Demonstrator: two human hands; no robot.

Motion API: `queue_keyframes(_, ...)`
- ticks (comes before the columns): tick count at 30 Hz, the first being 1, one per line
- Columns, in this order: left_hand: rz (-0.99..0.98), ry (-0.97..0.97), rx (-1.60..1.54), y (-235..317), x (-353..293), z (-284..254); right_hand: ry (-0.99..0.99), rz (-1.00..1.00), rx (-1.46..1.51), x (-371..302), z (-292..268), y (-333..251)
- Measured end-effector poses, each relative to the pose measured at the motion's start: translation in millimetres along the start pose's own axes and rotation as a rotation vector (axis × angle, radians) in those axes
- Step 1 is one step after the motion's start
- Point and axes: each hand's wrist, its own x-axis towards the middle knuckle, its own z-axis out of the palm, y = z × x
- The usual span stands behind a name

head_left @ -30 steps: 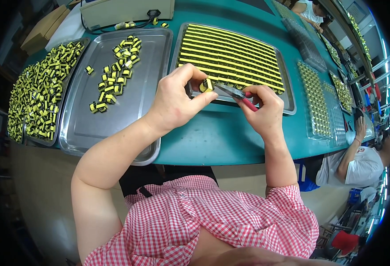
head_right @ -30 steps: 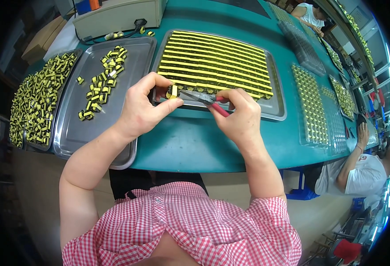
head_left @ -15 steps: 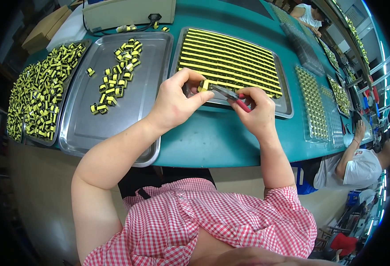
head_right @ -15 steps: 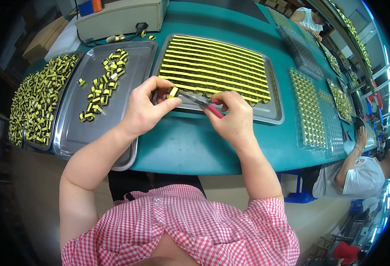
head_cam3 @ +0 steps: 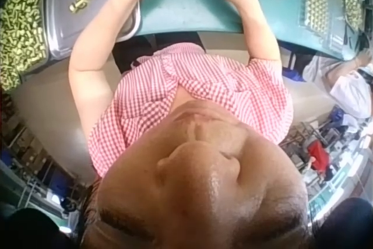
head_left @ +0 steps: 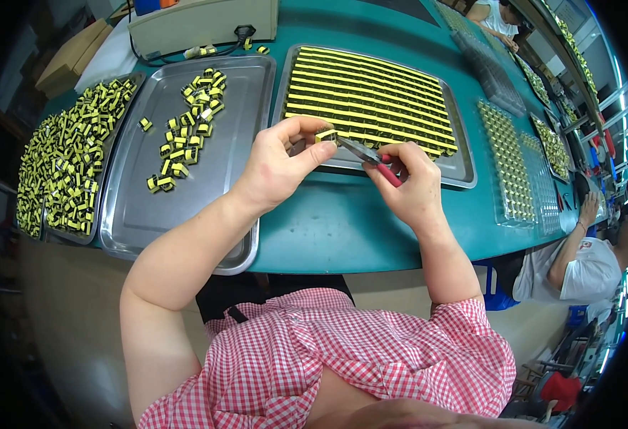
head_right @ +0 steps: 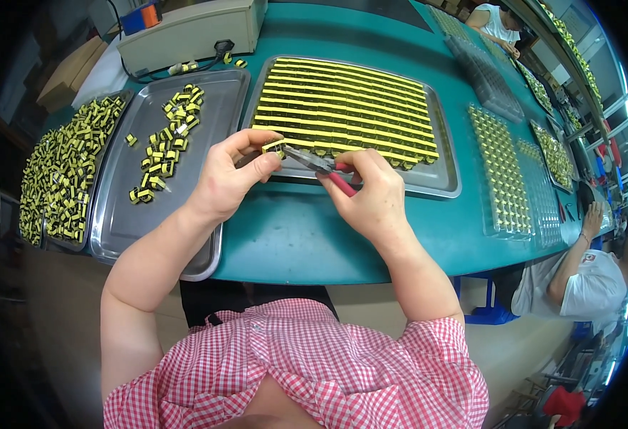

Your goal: The person processes small electronic components using pliers, then arranges them onto a slotted tray at a production station.

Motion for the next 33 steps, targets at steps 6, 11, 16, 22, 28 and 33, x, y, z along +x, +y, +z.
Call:
queue_keyframes(6, 0.020, -0.017, 0.042, -2.7, -0.2, -1.7, -0.028, 0.031, -0.006, -1.3, -1.5, -1.4)
queue_keyframes(11, 0.015, -0.020, 0.032, -3.7, 0.0, -1.9, 0.000, -0.008, -0.039, -2.0, 0.5, 1.5)
queue_keyframes(16, 0.029, 0.002, -0.017, -2.8, -0.3, 0.5, -0.003, -0.006, -0.048, -2.0, 0.3, 1.3)
queue_keyframes(22, 0.001, -0.005, -0.030, -3.2, -0.1, -0.7, -0.061, 0.045, -0.045, -2.4, -1.3, -2.3)
queue_keyframes(28, 0.007, -0.006, 0.000, -4.0, -0.1, -2.0, -0.068, 0.066, -0.051, -3.0, -1.9, -3.8)
queue_keyframes(33, 0.016, -0.012, -0.004, -6.8, 0.8, -2.9, -0.059, 0.068, -0.036, -2.5, -1.3, -5.0)
